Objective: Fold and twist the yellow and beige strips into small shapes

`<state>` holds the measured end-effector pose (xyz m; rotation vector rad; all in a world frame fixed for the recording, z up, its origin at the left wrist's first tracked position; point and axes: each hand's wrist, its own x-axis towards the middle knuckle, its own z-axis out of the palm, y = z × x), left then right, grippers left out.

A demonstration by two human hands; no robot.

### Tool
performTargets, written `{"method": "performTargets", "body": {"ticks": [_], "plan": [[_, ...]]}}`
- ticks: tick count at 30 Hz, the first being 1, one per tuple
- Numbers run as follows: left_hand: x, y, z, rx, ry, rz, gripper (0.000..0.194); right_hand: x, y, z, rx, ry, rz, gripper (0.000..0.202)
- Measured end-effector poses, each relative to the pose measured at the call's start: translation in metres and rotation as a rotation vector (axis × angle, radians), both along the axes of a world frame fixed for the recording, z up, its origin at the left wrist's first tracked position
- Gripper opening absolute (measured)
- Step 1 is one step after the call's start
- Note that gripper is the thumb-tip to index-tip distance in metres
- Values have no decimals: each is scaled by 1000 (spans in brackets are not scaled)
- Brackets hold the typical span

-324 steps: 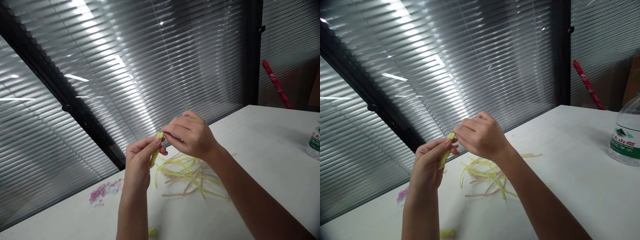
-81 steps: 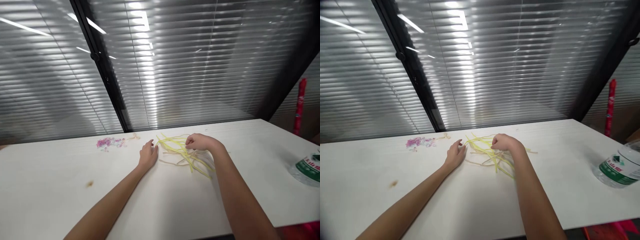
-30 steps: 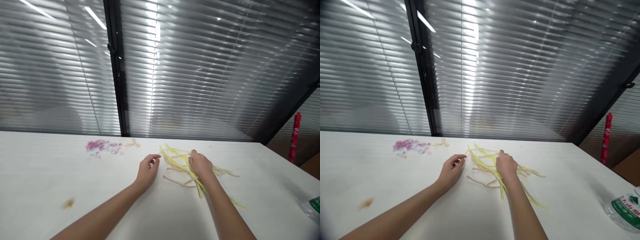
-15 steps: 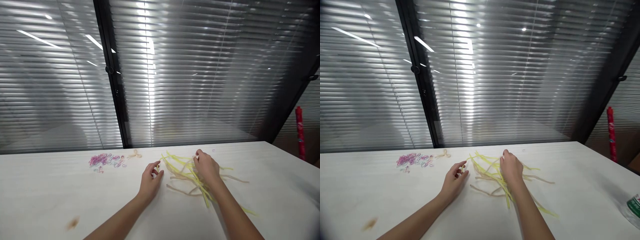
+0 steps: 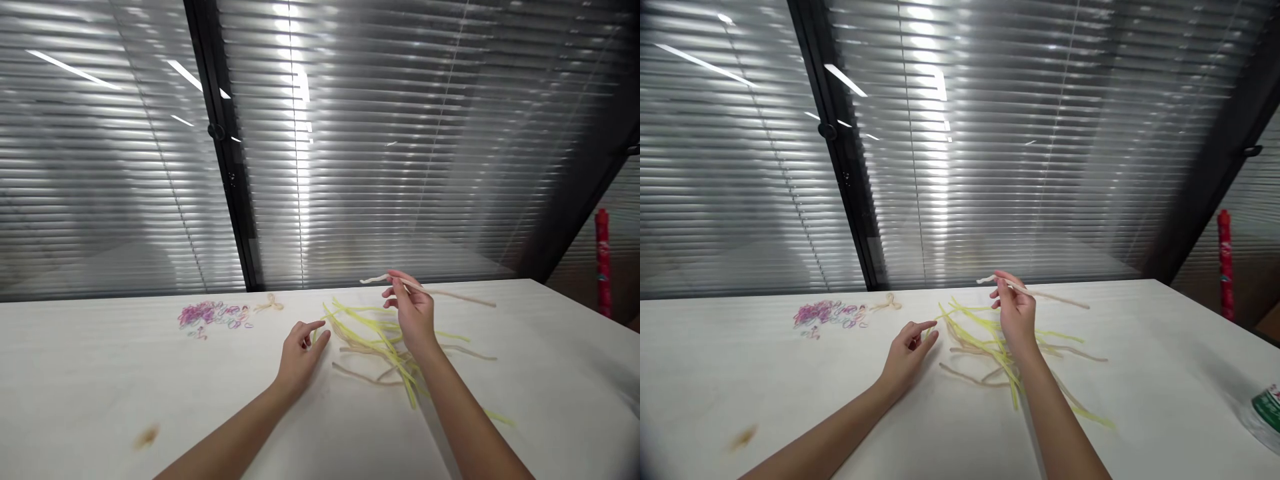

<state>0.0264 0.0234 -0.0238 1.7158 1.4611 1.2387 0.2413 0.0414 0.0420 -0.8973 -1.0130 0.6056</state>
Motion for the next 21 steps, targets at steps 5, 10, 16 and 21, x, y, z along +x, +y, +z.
{"method": "performTargets", "body": {"ticks": [5,10,16,21], "plan": [[2,-3,5,-10,-91,-71,40,-38,-5,-14,-127,226,395,30],[3,-2,5,-30,-309,-56,44,-76,-19,-40,-275,228,654,34],[3,4,-1,-75,-529,38,43,-92,-20,-72,-372,112,509,54],[3,4,-2,-118,-547,28,40,-90,-21,-84,-346,-67,316,58]]}}
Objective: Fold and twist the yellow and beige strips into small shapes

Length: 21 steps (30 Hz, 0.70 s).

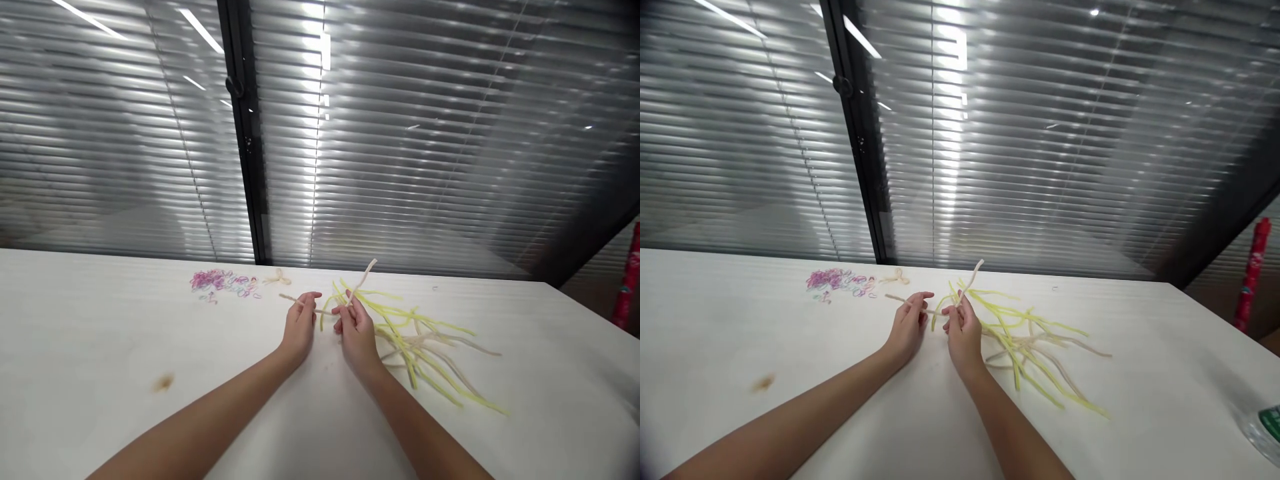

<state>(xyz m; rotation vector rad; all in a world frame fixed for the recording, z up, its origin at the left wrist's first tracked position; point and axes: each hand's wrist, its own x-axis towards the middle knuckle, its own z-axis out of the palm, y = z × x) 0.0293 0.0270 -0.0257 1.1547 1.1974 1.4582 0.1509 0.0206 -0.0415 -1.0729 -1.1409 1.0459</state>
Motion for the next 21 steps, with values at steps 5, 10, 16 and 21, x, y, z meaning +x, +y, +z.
{"method": "performTargets", "body": {"ticks": [5,10,16,21], "plan": [[2,-2,2,-9,-18,-45,38,2,-2,0,55,-192,-114,53],[4,-1,4,37,-183,-58,35,2,-4,3,74,-405,-141,51],[3,-2,5,76,-186,-108,34,0,-7,2,192,-617,-80,51],[3,-2,2,103,-144,-113,33,-3,-13,4,246,-816,-13,51]]}}
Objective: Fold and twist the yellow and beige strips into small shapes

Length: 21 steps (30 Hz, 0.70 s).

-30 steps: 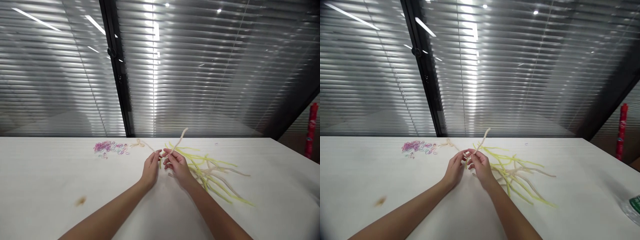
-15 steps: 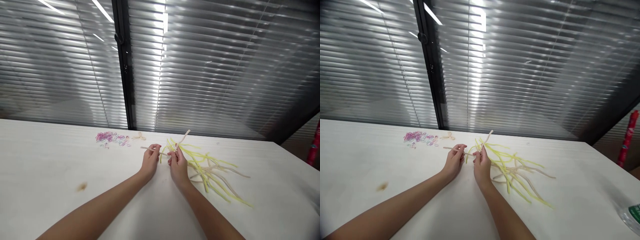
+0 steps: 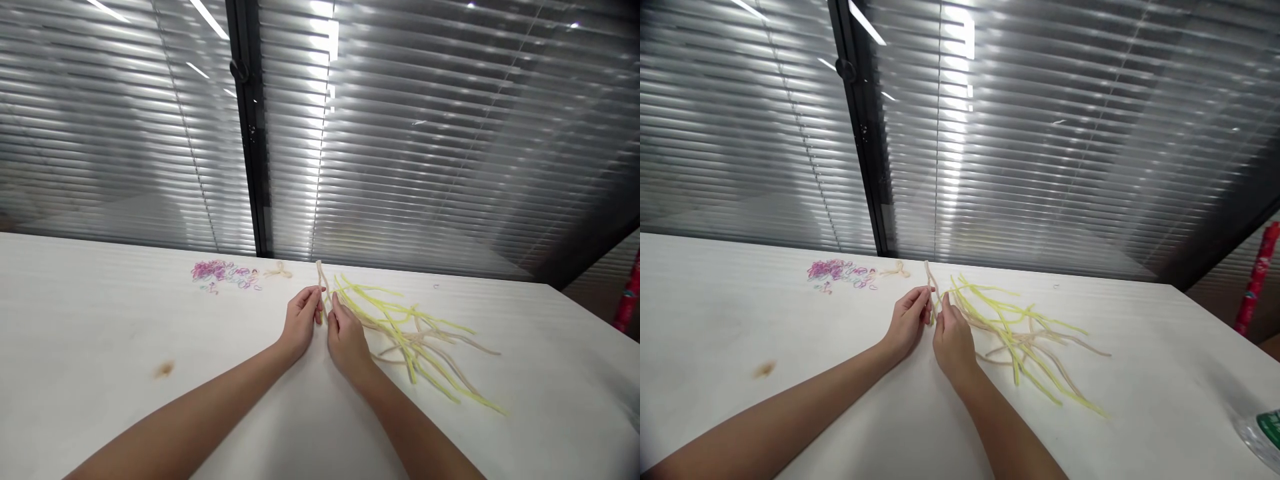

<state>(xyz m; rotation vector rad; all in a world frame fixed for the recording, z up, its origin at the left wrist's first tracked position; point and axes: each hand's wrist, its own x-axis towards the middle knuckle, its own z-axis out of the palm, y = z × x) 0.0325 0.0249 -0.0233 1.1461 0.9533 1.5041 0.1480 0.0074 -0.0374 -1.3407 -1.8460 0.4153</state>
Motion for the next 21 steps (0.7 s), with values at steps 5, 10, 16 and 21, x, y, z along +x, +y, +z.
{"method": "performTargets", "body": {"ticks": [5,10,16,21], "plan": [[0,-1,0,13,24,-8,29,-1,-5,2,3,-131,25,52],[1,-2,1,-20,44,-12,33,-1,-6,6,14,-256,57,50],[0,0,-2,-24,113,-33,30,-1,-7,9,24,-323,50,49],[-1,2,-2,-56,32,41,28,-1,-6,4,59,-214,29,47]]}}
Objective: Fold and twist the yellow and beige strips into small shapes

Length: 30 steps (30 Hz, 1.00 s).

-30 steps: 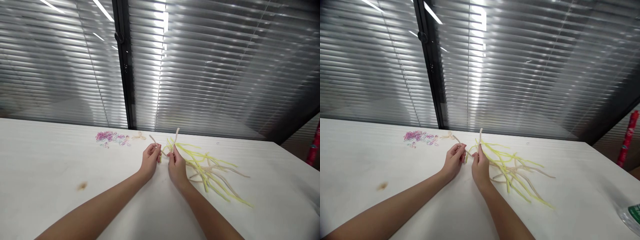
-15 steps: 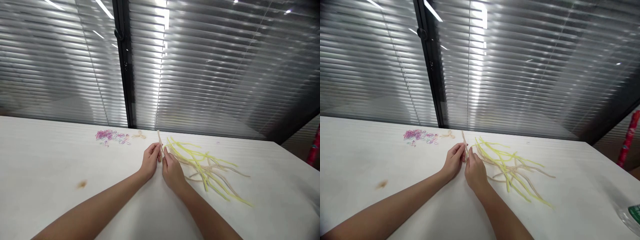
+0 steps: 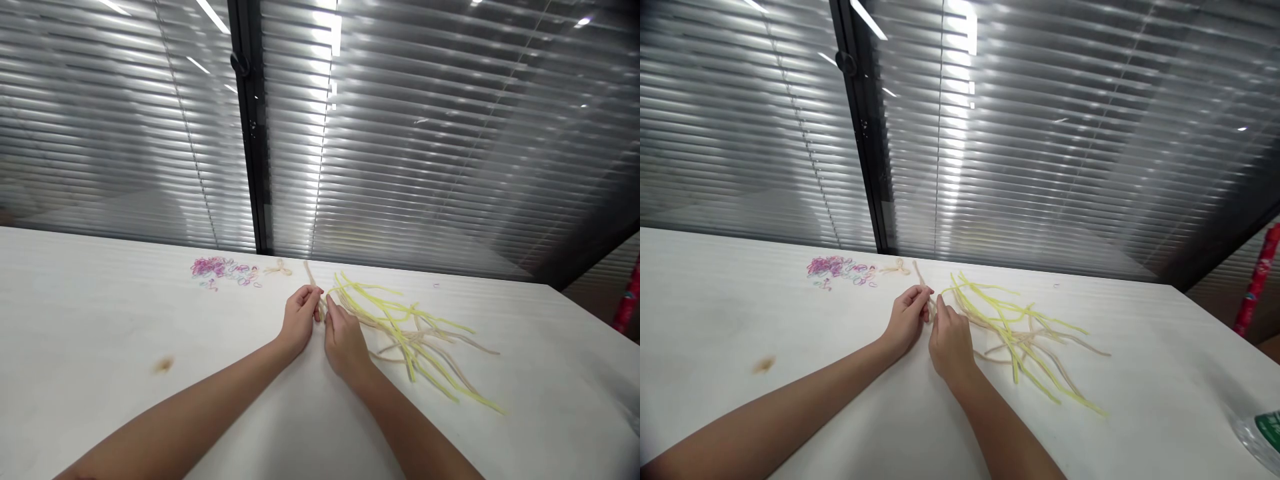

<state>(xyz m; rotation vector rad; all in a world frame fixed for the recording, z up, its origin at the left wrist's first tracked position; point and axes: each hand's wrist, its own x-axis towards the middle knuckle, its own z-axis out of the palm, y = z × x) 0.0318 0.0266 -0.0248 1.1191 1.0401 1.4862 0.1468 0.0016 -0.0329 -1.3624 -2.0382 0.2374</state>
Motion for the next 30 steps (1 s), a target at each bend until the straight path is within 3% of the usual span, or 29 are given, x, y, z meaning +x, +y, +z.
{"method": "performTargets", "body": {"ticks": [11,30], "plan": [[-1,3,4,-18,-159,95,29,0,2,0,-1,181,-119,37],[-2,5,-2,-32,-182,107,30,5,4,0,60,277,-96,26]]}}
